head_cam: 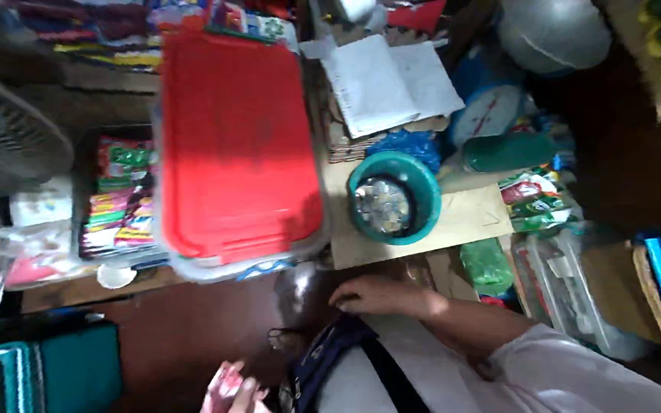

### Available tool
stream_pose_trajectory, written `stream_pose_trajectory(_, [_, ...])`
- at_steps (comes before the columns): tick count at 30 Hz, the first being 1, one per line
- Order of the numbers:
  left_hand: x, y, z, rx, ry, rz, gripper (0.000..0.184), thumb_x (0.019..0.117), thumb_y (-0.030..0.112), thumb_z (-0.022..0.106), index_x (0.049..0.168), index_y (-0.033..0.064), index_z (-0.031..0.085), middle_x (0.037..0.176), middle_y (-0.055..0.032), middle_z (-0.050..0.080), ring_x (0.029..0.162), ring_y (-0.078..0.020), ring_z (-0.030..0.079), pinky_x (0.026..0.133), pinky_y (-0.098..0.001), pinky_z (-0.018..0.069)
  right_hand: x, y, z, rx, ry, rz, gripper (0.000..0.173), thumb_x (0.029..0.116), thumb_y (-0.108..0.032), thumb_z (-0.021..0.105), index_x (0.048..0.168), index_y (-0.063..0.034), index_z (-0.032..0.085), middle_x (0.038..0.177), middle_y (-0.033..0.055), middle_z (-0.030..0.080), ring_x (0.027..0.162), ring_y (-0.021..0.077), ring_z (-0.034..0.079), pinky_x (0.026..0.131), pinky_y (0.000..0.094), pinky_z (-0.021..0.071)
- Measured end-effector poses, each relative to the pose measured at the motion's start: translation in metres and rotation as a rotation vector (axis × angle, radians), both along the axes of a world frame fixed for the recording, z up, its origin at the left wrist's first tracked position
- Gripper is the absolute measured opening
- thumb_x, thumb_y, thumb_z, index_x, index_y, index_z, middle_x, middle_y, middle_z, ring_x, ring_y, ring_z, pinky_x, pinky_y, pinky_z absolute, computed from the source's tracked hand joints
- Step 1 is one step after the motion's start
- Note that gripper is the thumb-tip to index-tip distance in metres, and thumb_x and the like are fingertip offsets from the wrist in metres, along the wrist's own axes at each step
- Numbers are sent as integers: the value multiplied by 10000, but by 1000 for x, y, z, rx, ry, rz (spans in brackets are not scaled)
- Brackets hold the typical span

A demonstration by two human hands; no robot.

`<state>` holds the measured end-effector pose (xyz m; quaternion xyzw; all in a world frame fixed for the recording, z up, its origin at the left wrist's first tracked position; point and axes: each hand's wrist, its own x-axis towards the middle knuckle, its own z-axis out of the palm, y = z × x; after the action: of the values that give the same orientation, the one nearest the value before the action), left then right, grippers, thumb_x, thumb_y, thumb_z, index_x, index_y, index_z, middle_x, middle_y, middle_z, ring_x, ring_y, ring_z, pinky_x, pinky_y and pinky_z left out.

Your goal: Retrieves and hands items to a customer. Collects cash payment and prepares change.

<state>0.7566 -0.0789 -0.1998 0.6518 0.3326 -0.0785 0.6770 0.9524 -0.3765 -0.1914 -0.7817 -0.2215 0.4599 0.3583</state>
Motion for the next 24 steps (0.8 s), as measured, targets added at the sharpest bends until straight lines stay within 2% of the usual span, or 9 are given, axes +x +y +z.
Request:
stream_pose_trajectory(3, [75, -86, -1, 57, 55, -162, 648, 943, 130, 677, 1513, 12, 391, 1227, -128, 658, 848, -155, 713, 745, -353, 635, 12, -84, 10, -20, -28, -188, 298, 1071, -281, 548, 1269, -117, 699, 1207, 102, 717, 1106, 231, 687, 1009, 511, 530])
stream_pose_trajectory(5, [123, -137, -8, 29, 48, -195, 601, 977, 197, 648, 1501, 28, 408, 1101, -126, 707, 748, -177, 722, 665, -358, 640, 16, -132, 17, -34, -26, -301, 324, 1084, -300, 517, 1266, -99, 693, 1202, 109, 709, 1103, 209, 678, 1011, 465, 526])
stream_pose_trajectory(10, [215, -228, -16, -195, 97, -56, 497, 1067, 333, 545, 1470, 105, 366, 928, -128, 666, 690, -249, 706, 623, -457, 642, 24, -201, 0, 19, -42, -755, 357, 1077, -286, 512, 1314, -45, 628, 1169, 133, 687, 975, 173, 688, 905, 371, 573])
stream_pose_trajectory(13, [245, -260, -19, -272, 170, -20, 559, 1047, 378, 564, 1518, 145, 370, 1089, -185, 693, 833, -314, 727, 660, -506, 632, 37, -211, -18, 107, -5, -962, 485, 1061, -281, 557, 1486, -65, 465, 1237, 165, 657, 969, 215, 713, 846, 388, 615])
stream_pose_trajectory(15, [255, -274, -29, -238, 220, 37, 462, 1019, 300, 615, 1391, 47, 514, 1030, -219, 711, 782, -326, 722, 623, -506, 617, 47, -211, -26, 184, 50, -974, 586, 1051, -259, 576, 1581, -133, 362, 1318, 174, 632, 1011, 241, 712, 850, 412, 614])
stream_pose_trajectory(17, [258, -281, -36, -146, 246, 97, 346, 994, 149, 618, 1303, 9, 544, 1007, -183, 683, 806, -267, 688, 668, -463, 594, 53, -211, -29, 241, 84, -939, 639, 1037, -228, 598, 1609, -155, 321, 1352, 177, 621, 1054, 253, 705, 875, 423, 607])
stream_pose_trajectory(18, [258, -283, -37, -95, 253, 133, 282, 954, 80, 606, 1219, -5, 559, 920, -167, 666, 721, -242, 659, 589, -432, 567, 55, -213, -31, 274, 81, -912, 641, 1036, -214, 594, 1613, -156, 321, 1343, 166, 628, 1055, 241, 701, 878, 408, 601])
stream_pose_trajectory(22, [242, -277, -13, -183, 275, 154, 90, 932, 52, 511, 997, 30, 569, 723, -108, 637, 524, -180, 595, 423, -347, 496, 54, -226, -38, 414, 80, -818, 440, 1057, -185, 525, 1491, -110, 530, 1243, 115, 688, 1028, 176, 697, 901, 356, 583])
stream_pose_trajectory(24, [226, -269, 4, -262, 284, 127, 157, 945, 93, 459, 860, 67, 588, 601, -69, 630, 403, -131, 554, 331, -288, 446, 55, -232, -48, 360, 122, -833, 354, 1066, -200, 505, 1380, -89, 625, 1166, 113, 702, 974, 161, 696, 870, 343, 581])
